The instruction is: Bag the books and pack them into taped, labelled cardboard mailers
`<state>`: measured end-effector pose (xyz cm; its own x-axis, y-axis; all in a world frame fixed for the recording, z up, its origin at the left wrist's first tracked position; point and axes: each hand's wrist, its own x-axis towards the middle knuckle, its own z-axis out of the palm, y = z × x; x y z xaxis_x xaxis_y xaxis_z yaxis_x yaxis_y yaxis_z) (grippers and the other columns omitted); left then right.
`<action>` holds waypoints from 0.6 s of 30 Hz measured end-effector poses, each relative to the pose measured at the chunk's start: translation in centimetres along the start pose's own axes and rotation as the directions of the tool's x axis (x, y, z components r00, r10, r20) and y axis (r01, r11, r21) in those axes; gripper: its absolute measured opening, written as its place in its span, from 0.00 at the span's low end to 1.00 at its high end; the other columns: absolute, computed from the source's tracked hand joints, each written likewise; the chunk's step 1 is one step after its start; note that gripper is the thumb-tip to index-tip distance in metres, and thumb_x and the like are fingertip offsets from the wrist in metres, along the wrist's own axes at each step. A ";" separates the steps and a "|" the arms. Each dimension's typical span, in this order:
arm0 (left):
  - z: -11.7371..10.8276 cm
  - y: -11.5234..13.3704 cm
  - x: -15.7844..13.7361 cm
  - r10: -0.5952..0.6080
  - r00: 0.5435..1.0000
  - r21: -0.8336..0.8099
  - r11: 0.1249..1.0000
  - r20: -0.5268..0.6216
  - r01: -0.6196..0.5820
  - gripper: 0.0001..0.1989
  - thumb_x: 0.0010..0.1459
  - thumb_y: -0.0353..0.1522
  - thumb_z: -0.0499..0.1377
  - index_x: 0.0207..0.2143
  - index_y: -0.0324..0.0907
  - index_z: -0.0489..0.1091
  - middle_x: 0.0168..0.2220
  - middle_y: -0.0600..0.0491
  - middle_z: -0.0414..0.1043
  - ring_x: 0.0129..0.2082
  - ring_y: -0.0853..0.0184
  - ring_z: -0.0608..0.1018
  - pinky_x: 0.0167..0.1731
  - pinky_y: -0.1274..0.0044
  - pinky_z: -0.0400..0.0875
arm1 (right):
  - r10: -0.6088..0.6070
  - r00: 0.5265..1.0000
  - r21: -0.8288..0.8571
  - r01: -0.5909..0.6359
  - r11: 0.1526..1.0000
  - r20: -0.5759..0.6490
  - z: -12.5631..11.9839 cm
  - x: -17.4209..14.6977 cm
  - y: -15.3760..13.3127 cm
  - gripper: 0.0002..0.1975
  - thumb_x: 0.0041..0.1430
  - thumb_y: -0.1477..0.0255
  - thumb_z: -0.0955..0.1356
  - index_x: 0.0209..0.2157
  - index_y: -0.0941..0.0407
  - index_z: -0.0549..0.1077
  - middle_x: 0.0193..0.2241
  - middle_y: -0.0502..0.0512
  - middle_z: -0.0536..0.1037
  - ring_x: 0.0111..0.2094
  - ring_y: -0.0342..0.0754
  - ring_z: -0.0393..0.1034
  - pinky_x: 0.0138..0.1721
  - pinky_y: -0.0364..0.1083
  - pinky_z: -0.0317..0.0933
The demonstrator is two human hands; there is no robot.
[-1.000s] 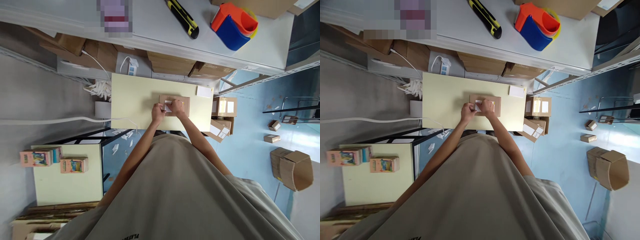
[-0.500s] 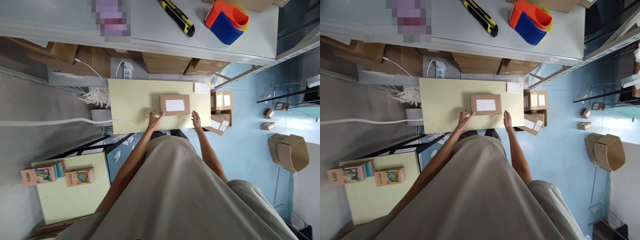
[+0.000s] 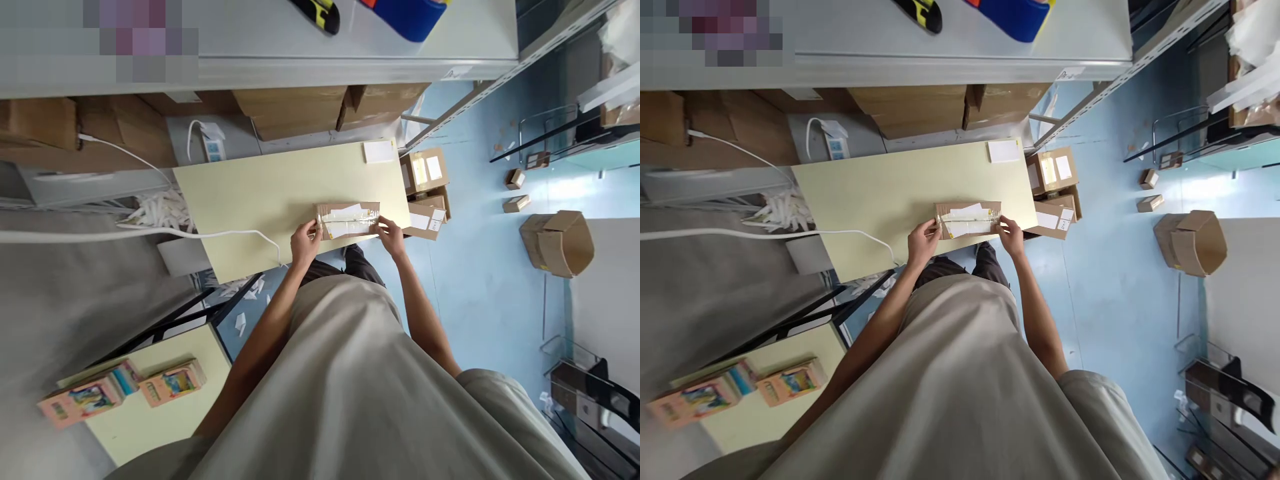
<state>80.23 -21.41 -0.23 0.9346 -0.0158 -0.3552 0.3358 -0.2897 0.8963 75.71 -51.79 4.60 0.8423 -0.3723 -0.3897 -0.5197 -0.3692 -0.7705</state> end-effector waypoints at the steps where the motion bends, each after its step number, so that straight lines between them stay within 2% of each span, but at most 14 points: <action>1: 0.3 -0.2 0.1 -0.024 1.000 0.007 1.000 0.007 0.023 0.19 0.71 0.42 0.69 0.57 0.41 0.82 0.56 0.40 0.86 0.51 0.54 0.90 0.59 0.63 0.85 | 0.001 1.000 0.019 -0.001 1.000 0.012 -0.2 0.1 0.5 0.35 0.64 0.42 0.75 0.59 0.55 0.85 0.64 0.70 0.84 0.60 0.68 0.84 0.65 0.66 0.78; 5: 1.1 0.0 0.1 -0.060 0.992 -0.007 0.998 -0.110 0.060 0.23 0.65 0.41 0.74 0.58 0.40 0.80 0.62 0.38 0.83 0.57 0.54 0.88 0.57 0.67 0.86 | -0.010 0.999 0.087 0.014 0.996 -0.045 -0.1 1.0 1.7 0.41 0.61 0.37 0.75 0.58 0.56 0.84 0.61 0.73 0.86 0.61 0.68 0.82 0.65 0.67 0.78; 8: 1.8 1.2 -0.1 -0.096 0.982 -0.035 0.995 -0.163 0.091 0.20 0.64 0.41 0.75 0.52 0.39 0.81 0.55 0.40 0.86 0.53 0.55 0.89 0.54 0.69 0.86 | -0.043 0.999 0.142 0.041 0.989 0.017 0.0 1.9 1.9 0.39 0.60 0.35 0.75 0.54 0.55 0.84 0.59 0.71 0.87 0.59 0.67 0.84 0.63 0.67 0.80; 11: 3.3 2.9 -0.5 -0.125 0.961 -0.036 0.992 -0.245 0.120 0.15 0.64 0.39 0.74 0.47 0.39 0.80 0.47 0.43 0.88 0.47 0.57 0.90 0.49 0.70 0.87 | -0.105 0.991 0.193 0.089 0.977 0.078 -1.1 2.8 2.2 0.38 0.61 0.34 0.75 0.53 0.53 0.84 0.58 0.69 0.87 0.56 0.65 0.85 0.60 0.65 0.82; 14: 6.5 4.9 -0.9 -0.164 0.937 -0.042 0.986 -0.308 0.159 0.15 0.61 0.37 0.75 0.45 0.39 0.79 0.46 0.43 0.88 0.46 0.57 0.90 0.49 0.69 0.87 | -0.155 0.986 0.217 0.138 0.966 0.067 -4.5 4.2 2.9 0.36 0.64 0.35 0.74 0.53 0.52 0.84 0.57 0.67 0.86 0.56 0.63 0.85 0.58 0.63 0.84; 18: 13.3 7.8 -1.4 -0.165 0.957 -0.047 0.986 -0.237 0.159 0.17 0.60 0.38 0.74 0.48 0.39 0.79 0.50 0.41 0.89 0.49 0.55 0.90 0.52 0.68 0.87 | -0.166 0.986 0.207 0.158 0.965 0.020 -11.4 6.7 5.2 0.33 0.67 0.37 0.73 0.53 0.51 0.84 0.55 0.64 0.87 0.54 0.60 0.85 0.57 0.60 0.84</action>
<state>79.92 -36.34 3.71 0.8670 0.2598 -0.4251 0.4849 -0.2437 0.8400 77.05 -65.95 3.75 0.9194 -0.2889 -0.2668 -0.3391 -0.2388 -0.9099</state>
